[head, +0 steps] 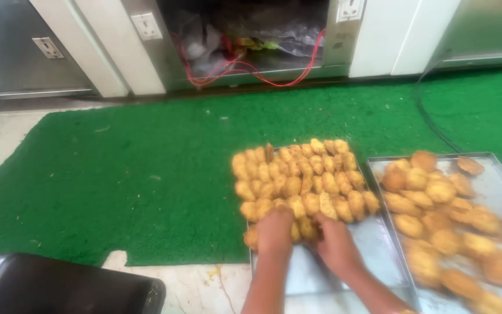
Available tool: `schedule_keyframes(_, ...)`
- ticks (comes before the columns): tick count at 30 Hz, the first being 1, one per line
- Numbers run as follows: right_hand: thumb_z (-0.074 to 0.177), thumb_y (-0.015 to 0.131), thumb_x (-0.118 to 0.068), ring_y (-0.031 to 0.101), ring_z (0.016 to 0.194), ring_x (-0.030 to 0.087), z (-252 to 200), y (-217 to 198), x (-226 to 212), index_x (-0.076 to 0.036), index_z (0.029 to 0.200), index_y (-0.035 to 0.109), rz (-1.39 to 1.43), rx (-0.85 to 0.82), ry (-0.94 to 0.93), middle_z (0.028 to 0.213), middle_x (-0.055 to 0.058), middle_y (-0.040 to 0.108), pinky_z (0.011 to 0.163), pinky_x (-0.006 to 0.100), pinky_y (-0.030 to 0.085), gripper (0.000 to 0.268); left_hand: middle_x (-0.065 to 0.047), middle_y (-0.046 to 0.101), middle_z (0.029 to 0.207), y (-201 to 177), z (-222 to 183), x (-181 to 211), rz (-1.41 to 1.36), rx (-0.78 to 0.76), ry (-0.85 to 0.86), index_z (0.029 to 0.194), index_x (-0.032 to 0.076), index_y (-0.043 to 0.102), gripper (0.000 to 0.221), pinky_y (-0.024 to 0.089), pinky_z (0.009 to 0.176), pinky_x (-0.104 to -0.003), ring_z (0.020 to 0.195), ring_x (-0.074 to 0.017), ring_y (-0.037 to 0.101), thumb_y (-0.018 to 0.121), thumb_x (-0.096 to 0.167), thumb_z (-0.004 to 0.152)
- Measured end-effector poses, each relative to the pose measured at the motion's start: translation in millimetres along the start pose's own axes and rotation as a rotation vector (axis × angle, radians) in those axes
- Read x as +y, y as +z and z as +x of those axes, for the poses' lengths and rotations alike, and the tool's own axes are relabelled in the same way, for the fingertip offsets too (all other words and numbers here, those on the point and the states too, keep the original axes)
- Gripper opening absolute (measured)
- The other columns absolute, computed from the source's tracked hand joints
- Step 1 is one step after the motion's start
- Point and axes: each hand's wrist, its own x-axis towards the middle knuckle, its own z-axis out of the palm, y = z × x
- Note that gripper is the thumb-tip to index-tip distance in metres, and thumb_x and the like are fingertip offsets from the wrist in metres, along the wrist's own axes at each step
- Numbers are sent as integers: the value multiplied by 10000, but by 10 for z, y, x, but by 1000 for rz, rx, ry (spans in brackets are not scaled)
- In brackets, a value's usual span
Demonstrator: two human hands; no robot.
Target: The person sits on the floor and transfers fried snack pieces by hand from a full metal tray, placing them one at a time into neat rows on a second tray. The person continues filling rows until the source tray is nearly empty.
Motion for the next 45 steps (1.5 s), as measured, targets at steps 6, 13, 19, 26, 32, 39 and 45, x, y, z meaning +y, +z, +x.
schedule_keyframes(6,667,613,127,688,904,452,-25,118,185,45,1181,620,105,160,-172,987,299,703,774,482,538,520,-136,697,1042,70,-25,-47,13,-7,20,913,93,720,258,571,811,-446,1014,-345,672,667,-89,738)
schedule_keyframes(13,764,609,100,740,887,406,-50,45,51,9,1102,699,132,49,-1,931,262,745,790,441,567,362,-128,696,1032,135,-23,1,58,-57,15,921,82,713,207,573,796,-441,1015,-330,679,692,-43,758)
schedule_keyframes(19,737,799,-36,684,963,435,-50,124,143,8,1198,636,115,122,-52,1020,266,716,830,464,540,491,-118,693,1094,26,4,21,110,-157,-7,967,107,713,216,580,789,-433,1028,-321,685,671,-37,812)
schedule_keyframes(26,658,860,-108,700,965,335,-30,-249,72,-50,1102,699,56,39,-72,1031,154,742,810,408,543,476,-115,671,1115,53,-35,-72,-17,-106,-45,1079,148,681,313,537,885,-458,1081,-328,651,695,3,801)
schedule_keyframes(32,838,763,-237,769,777,211,33,-816,153,-89,919,744,51,-11,99,854,83,790,725,362,588,170,-103,689,1178,-396,239,199,20,-334,-242,1105,158,704,381,542,939,-442,1143,-299,660,847,250,764)
schedule_keyframes(39,819,709,-133,783,767,257,142,-1296,781,-79,911,729,39,303,-65,871,114,766,695,380,608,109,-97,703,1136,-282,554,640,66,-286,-157,1090,152,704,419,558,884,-479,1083,-310,679,832,426,800)
schedule_keyframes(45,755,785,-106,694,873,363,44,-1800,1226,-67,905,746,-115,372,92,940,168,721,791,454,558,161,-98,702,1147,-141,634,1493,44,-351,52,1036,132,744,305,543,894,-500,1089,-317,677,778,377,858)
